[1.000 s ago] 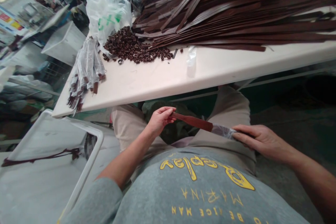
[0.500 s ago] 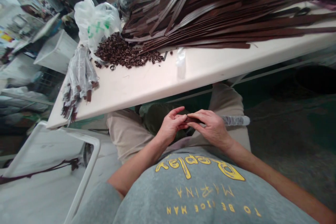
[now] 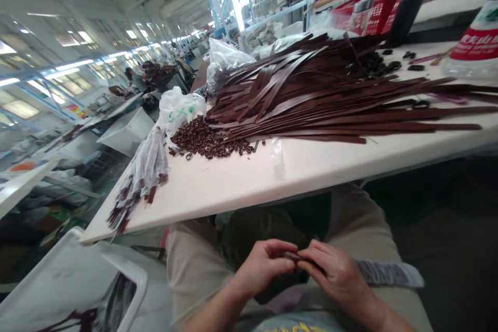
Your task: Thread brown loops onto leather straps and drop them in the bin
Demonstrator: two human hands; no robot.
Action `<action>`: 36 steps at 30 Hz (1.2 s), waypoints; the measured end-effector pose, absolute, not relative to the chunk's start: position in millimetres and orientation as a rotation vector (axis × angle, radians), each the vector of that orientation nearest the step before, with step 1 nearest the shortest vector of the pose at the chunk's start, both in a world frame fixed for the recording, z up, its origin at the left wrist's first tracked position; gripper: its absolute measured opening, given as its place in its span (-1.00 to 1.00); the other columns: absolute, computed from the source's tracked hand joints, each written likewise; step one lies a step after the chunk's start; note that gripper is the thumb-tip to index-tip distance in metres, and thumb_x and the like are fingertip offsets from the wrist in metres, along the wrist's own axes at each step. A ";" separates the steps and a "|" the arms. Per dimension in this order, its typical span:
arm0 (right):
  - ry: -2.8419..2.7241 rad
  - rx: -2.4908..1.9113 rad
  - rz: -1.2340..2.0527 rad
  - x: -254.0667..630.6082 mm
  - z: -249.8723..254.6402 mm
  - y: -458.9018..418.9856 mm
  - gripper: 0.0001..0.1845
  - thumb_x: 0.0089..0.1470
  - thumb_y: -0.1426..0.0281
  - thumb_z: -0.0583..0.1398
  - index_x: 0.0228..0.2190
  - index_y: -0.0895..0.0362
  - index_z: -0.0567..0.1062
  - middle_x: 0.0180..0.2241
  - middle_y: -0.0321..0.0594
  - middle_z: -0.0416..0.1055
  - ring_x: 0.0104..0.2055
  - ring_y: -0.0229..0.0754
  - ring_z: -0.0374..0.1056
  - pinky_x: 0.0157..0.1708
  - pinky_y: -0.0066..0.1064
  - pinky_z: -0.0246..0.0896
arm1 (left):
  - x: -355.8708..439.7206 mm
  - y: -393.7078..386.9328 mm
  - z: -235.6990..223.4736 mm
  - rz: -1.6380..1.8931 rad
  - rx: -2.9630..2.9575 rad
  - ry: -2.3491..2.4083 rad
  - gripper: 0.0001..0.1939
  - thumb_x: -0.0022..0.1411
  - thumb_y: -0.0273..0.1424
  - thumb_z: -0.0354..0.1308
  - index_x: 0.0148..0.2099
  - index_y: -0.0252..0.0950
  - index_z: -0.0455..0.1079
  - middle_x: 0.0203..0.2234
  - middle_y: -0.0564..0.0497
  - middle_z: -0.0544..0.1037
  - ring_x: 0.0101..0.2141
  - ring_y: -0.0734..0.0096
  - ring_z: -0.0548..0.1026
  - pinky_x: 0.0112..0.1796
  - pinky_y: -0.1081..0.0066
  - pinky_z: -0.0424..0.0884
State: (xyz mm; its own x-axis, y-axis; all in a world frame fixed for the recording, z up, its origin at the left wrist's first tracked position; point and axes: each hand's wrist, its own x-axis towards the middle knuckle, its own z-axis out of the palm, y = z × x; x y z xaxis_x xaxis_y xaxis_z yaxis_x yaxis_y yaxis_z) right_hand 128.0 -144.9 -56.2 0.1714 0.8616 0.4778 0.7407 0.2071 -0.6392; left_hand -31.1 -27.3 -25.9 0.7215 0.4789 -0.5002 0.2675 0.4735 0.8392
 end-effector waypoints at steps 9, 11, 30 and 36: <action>-1.657 -1.546 0.114 129.0 -70.2 -145.0 -0.73 0.32 0.33 0.10 -0.38 0.08 0.53 -0.50 -0.26 0.45 -0.47 -0.23 0.43 -0.48 -0.45 0.29 | -29.8 -13.0 -26.5 -0.094 2.396 0.535 -0.76 0.27 -0.31 0.24 -0.04 -0.23 0.58 -0.24 -0.06 0.68 -0.20 0.28 0.61 -0.13 0.41 0.45; -1.668 -1.543 0.122 127.6 -70.3 -144.7 -0.74 0.32 0.33 0.10 -0.39 0.07 0.52 -0.50 -0.26 0.46 -0.47 -0.23 0.44 -0.49 -0.46 0.29 | -27.6 -12.6 -30.2 -0.177 2.482 0.523 -0.79 0.28 -0.30 0.24 -0.08 -0.22 0.59 -0.28 -0.06 0.68 -0.23 0.29 0.62 -0.18 0.43 0.45; -1.377 -1.663 0.295 155.0 -83.0 -156.4 -0.80 0.21 0.26 0.19 -0.40 0.02 0.56 -0.52 -0.30 0.49 -0.49 -0.22 0.48 -0.48 -0.51 0.40 | 53.6 215.7 74.7 0.460 2.629 1.161 -0.83 0.05 -0.50 0.33 -0.24 -0.28 0.56 -0.36 -0.03 0.59 -0.28 0.29 0.50 -0.14 0.35 0.38; -1.355 -1.654 0.273 158.5 -86.6 -158.8 -0.84 0.22 0.28 0.19 -0.37 0.01 0.54 -0.50 -0.31 0.50 -0.48 -0.20 0.49 -0.48 -0.47 0.41 | 65.8 222.1 69.0 0.450 2.533 1.129 -0.77 -0.02 -0.64 0.24 -0.30 -0.28 0.57 -0.43 -0.02 0.58 -0.29 0.30 0.48 -0.12 0.34 0.36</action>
